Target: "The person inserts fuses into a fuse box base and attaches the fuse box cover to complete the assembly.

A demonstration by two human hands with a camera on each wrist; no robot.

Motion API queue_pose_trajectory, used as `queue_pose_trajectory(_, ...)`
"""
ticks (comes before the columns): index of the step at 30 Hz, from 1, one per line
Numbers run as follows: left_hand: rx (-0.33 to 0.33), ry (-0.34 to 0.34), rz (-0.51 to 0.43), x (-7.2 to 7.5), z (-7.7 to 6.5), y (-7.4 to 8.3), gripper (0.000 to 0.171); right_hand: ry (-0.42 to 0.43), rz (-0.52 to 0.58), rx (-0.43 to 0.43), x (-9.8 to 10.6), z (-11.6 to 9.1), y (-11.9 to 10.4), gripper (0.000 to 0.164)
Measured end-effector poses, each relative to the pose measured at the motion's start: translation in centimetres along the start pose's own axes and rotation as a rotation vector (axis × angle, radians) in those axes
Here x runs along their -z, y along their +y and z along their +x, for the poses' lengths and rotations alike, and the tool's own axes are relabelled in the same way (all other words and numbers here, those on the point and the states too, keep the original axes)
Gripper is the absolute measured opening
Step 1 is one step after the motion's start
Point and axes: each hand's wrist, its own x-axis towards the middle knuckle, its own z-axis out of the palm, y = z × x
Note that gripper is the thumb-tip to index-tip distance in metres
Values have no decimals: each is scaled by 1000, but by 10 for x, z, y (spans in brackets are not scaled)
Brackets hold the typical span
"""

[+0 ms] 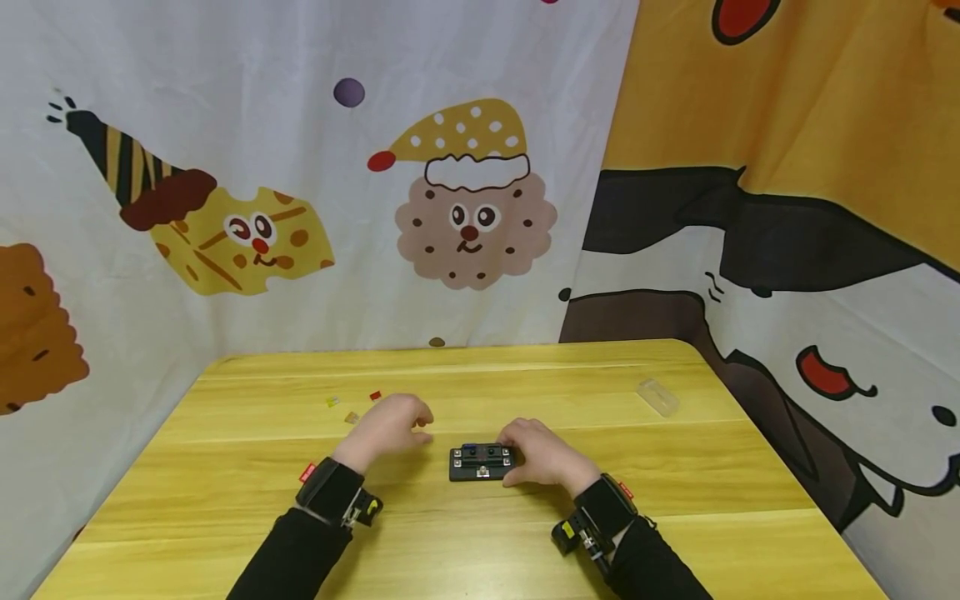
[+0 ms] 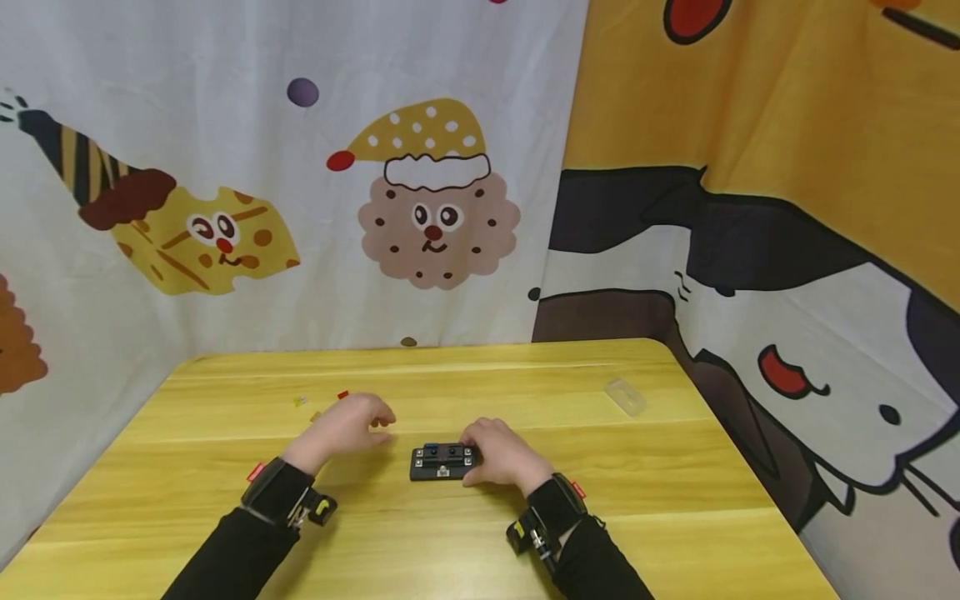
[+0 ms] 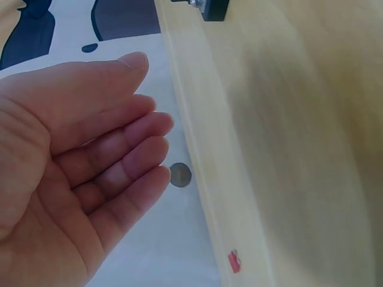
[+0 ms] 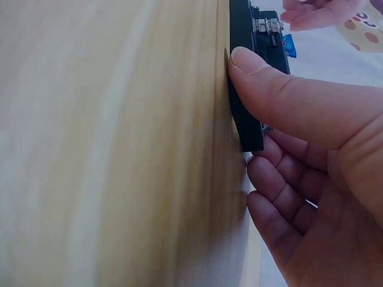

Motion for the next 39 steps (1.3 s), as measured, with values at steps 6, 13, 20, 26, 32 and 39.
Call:
queue_pose_trajectory(6, 87, 56, 11, -4, -8, -9, 17, -1, -2, 8, 0, 0, 0, 47)
queue_pose_trajectory(13, 260, 125, 2, -3, -23, -22, 25, 2, -5, 11, -1, 0, 1, 47)
queue_pose_trajectory(20, 311, 130, -15, 2, -34, -40, 26, 2, -17, 22, -1, 1, 2, 47)
queue_pose_trajectory(26, 349, 148, -20, 6, -43, -55, 26, 4, -13, 24, -2, 1, 3, 47)
queue_pose_trajectory(32, 431, 202, -52, 14, -54, -63, 16, 0, -7, 19, -1, 0, 2, 47)
queue_pose_trajectory(39, 564, 209, -90, 26, -65, -75, 25, -2, 3, 12, -1, 1, 1, 48)
